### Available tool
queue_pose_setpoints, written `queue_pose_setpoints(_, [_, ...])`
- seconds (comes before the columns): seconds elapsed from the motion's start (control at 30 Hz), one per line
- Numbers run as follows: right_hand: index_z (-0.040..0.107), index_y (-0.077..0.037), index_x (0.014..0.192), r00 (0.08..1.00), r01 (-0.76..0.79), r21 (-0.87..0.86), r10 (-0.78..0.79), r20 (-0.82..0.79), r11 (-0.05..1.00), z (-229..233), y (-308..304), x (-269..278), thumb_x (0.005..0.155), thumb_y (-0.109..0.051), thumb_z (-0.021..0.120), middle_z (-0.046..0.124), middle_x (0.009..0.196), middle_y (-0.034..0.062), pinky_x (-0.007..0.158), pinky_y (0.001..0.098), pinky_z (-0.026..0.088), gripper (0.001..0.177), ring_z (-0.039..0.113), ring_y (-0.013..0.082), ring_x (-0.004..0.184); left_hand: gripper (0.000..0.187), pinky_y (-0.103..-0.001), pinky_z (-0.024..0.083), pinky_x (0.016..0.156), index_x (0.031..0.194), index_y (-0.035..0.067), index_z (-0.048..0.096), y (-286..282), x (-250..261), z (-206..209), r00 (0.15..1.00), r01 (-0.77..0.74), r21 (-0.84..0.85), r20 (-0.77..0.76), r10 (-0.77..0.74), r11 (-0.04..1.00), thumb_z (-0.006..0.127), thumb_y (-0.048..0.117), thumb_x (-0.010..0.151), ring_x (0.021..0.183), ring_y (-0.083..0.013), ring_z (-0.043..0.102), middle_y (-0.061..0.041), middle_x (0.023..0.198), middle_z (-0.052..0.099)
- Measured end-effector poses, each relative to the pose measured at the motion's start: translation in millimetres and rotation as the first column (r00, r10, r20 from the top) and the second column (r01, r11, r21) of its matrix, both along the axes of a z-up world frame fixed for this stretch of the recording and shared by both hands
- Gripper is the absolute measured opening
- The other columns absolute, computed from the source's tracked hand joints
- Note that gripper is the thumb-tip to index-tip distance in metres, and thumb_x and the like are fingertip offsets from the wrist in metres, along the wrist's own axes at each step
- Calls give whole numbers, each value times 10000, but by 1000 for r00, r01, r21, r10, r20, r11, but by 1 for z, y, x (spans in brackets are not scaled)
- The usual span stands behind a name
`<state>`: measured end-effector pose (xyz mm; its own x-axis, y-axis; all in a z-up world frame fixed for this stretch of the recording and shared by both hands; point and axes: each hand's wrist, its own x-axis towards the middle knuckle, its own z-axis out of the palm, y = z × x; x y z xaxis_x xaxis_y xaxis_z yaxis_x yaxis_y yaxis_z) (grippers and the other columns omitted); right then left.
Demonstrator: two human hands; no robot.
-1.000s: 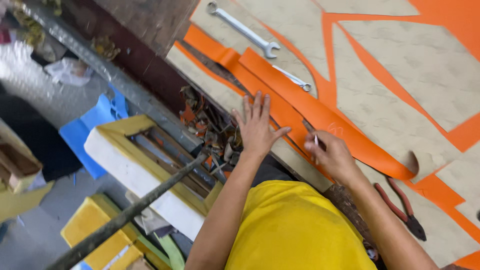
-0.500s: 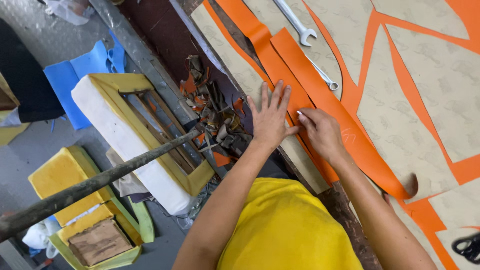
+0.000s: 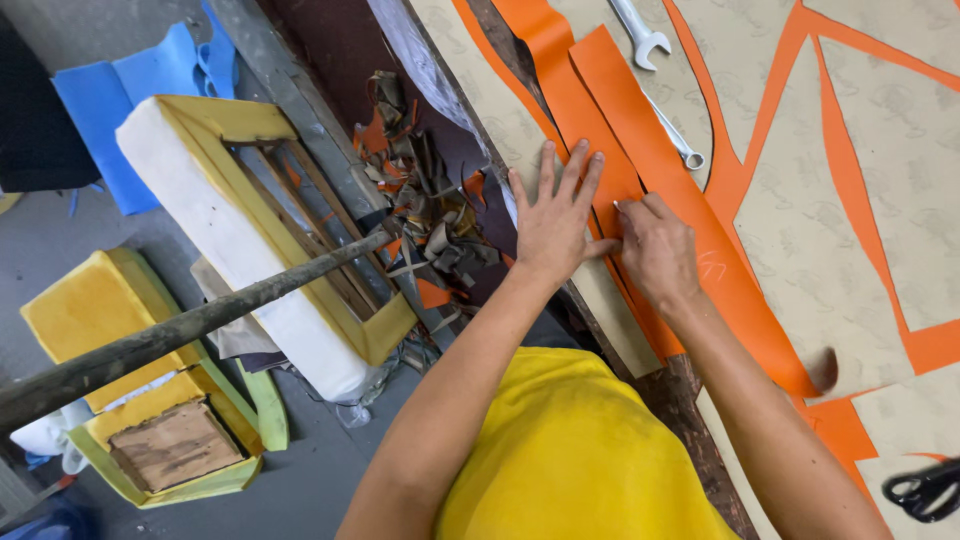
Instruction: The person uses shears to cut patterned orange fabric on a workbench, following marked lines and utilizing wrenches as weights.
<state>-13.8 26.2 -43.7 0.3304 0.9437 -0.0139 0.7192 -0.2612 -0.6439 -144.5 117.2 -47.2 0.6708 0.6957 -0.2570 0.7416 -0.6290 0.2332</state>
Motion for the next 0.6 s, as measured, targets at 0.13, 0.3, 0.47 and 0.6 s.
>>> queue_pose_setpoints(0.13, [731, -27, 1053, 998, -58, 37, 59, -35, 998, 6, -3, -3, 920, -11, 675, 664, 932, 152, 718, 457, 548, 146, 673, 372, 820, 1249, -788, 151, 1170, 1606, 193, 206, 7, 0, 3, 1000, -7, -6, -12, 7, 1000, 823, 675, 633, 1565, -397, 36, -35, 1688, 120])
queue_pose_setpoints(0.3, [733, -19, 1064, 995, -85, 92, 89, -36, 992, -3, 15, 7, 901, 11, 677, 679, 972, 142, 738, 440, 555, 175, 676, 363, 831, 1258, -774, 155, 1173, 1627, 191, 200, 3, 0, 6, 999, 1, -11, -54, -2, 1000, 811, 687, 645, 1571, -389, 37, -27, 1701, 122])
queue_pose_setpoints(0.47, [736, -15, 1072, 999, -40, 53, 40, 3, 998, 4, 16, 22, 932, 17, 670, 679, 983, 144, 717, 441, 540, 157, 674, 358, 815, 1275, -765, 134, 1185, 1624, 184, 186, 6, 4, 14, 996, -10, -71, -91, 3, 997, 773, 751, 644, 1574, -390, 23, -37, 1702, 104])
queue_pose_setpoints(0.6, [733, -21, 1046, 998, -60, 57, 61, -1, 997, 8, 10, 13, 897, 19, 686, 677, 965, 138, 698, 448, 540, 161, 677, 361, 813, 1277, -776, 119, 1175, 1614, 188, 186, 7, 4, 13, 997, -6, -59, -78, 1, 998, 762, 766, 631, 1563, -389, 16, -39, 1695, 99])
